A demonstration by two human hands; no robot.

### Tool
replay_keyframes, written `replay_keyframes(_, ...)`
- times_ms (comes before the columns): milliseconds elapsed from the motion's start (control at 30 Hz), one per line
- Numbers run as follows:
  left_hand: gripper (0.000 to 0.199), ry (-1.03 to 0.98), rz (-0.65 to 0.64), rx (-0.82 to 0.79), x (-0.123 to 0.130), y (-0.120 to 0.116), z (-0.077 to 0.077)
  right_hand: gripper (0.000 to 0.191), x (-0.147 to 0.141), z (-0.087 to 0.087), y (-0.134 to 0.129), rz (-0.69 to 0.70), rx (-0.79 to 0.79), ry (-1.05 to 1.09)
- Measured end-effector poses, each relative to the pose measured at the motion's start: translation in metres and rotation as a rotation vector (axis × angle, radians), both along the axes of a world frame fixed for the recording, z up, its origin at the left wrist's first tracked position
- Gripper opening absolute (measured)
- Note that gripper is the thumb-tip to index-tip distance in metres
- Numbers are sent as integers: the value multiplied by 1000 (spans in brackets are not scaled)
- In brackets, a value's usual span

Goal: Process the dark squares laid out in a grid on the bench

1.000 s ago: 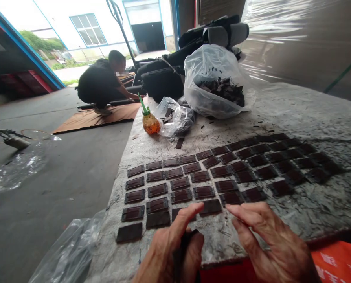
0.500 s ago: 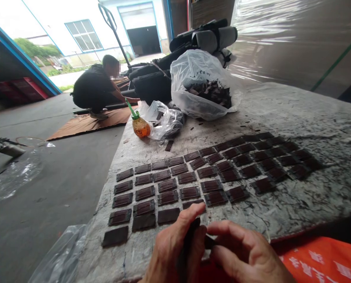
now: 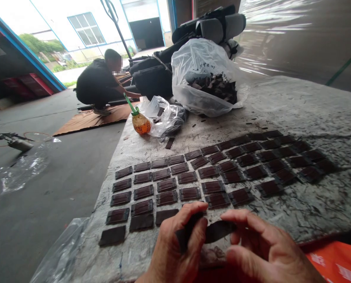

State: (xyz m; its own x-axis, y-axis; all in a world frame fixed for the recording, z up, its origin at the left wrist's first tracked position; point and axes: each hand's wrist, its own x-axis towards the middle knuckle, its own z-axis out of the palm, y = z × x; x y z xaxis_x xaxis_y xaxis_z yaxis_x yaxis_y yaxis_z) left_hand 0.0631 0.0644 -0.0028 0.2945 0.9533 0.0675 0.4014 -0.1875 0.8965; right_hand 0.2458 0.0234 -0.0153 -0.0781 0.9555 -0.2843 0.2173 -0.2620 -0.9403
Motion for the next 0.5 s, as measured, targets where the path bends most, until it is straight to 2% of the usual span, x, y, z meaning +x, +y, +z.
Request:
replay_keyframes(67, 18, -6, 17, -48, 1, 0, 3, 15, -2, 0, 6, -14, -5, -71)
replay_keyframes(167, 17, -28, 75, -138, 3, 1, 8, 21, -3, 5, 11, -70, -20, -122)
replay_keyframes(333, 16, -23, 149, -243, -2, 3, 15, 32, -7, 12, 13, -195, -200, -46)
replay_keyframes(400, 17, 7, 147, -273, -7, 4, 17, 34, -5, 7, 9, -224, -192, -35)
replay_keyframes(500, 19, -31, 126, -345, -16, 1, 18, 37, 8, -8, 1, -190, -181, -14)
